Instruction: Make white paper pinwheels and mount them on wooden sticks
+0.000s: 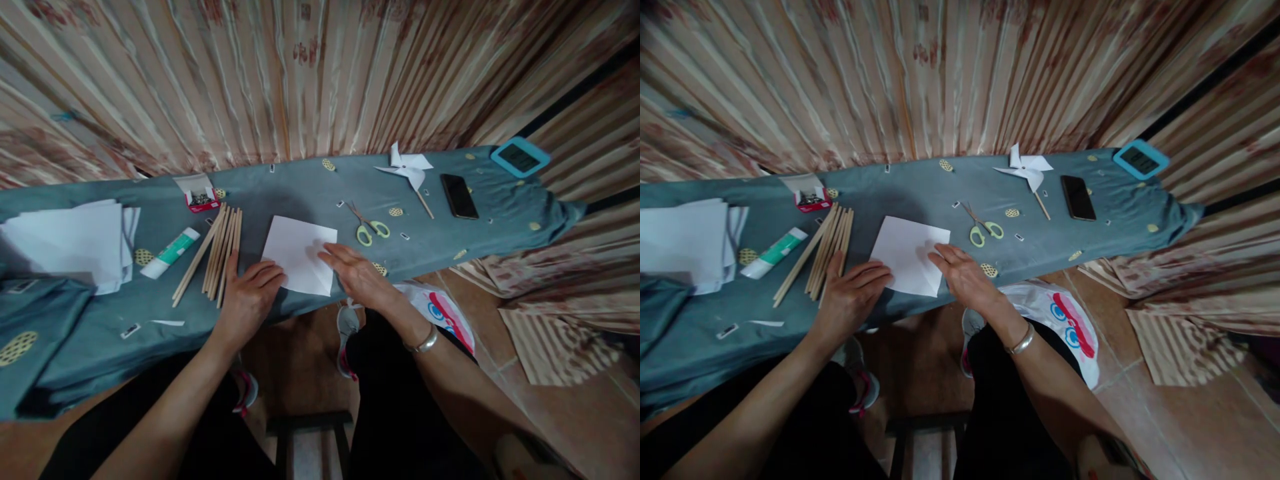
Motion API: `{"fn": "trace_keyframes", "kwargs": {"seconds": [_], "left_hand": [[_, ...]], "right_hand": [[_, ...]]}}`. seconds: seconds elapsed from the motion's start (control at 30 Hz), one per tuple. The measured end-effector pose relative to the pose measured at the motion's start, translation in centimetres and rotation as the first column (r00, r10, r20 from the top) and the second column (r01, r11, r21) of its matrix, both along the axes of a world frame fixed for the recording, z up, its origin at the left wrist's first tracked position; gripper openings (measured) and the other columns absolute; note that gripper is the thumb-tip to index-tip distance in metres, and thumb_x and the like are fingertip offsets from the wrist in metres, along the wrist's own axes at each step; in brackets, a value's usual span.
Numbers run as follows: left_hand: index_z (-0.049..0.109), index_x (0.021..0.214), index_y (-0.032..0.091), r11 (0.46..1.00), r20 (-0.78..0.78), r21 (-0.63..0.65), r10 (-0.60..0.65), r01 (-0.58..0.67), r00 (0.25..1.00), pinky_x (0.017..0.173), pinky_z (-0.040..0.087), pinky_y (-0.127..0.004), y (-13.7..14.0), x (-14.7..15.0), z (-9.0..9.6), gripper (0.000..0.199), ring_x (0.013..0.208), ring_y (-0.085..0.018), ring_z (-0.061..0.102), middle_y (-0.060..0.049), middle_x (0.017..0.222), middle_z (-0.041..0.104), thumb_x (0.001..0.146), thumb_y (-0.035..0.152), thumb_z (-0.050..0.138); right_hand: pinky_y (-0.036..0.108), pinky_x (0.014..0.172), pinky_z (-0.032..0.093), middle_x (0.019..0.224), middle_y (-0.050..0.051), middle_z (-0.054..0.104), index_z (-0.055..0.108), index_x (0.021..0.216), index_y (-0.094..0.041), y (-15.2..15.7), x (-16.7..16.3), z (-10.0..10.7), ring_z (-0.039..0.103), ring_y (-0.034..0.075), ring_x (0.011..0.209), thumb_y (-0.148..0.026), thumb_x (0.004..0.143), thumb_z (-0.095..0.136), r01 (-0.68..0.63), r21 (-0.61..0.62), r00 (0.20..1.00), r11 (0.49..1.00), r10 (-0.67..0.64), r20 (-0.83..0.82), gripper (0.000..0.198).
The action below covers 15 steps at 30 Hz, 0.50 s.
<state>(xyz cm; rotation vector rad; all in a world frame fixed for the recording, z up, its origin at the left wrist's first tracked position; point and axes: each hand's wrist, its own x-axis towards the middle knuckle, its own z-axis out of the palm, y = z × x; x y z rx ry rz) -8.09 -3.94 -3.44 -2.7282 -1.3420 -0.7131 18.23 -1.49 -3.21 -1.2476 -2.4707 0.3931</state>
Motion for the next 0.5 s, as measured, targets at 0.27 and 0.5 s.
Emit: {"fn": "trace_keyframes", "kwargs": {"seconds": [0.27,0.5], "left_hand": [[0.067,0.115,0.024,1.0,-0.02,0.005,0.005,-0.005,1.0,0.119,0.006,-0.065,-0.4,0.3,-0.1,0.029,0.119,-0.026,0.062,-0.007,0.12,0.071,0.096,0.014,0.046],[0.07,0.11,0.025,0.997,0.051,-0.031,-0.067,0.068,0.996,0.12,0.011,-0.066,-0.4,0.8,-0.2,0.027,0.112,-0.024,0.067,-0.005,0.113,0.074,0.096,0.015,0.048]], "right_hand": [[0.05,0.113,0.043,0.146,0.013,0.052,0.057,0.132,-0.017,-2.1,0.4,0.6,0.044,0.026,0.14,-0.005,0.078,0.05,-0.076,-0.063,0.997,0.995,0.074,-0.031,0.056],[0.054,0.113,0.039,0.153,0.016,0.043,0.051,0.139,-0.019,-2.8,0.3,0.5,0.04,0.03,0.143,-0.022,0.085,0.063,-0.048,-0.044,0.999,0.998,0.048,0.008,0.055]]}}
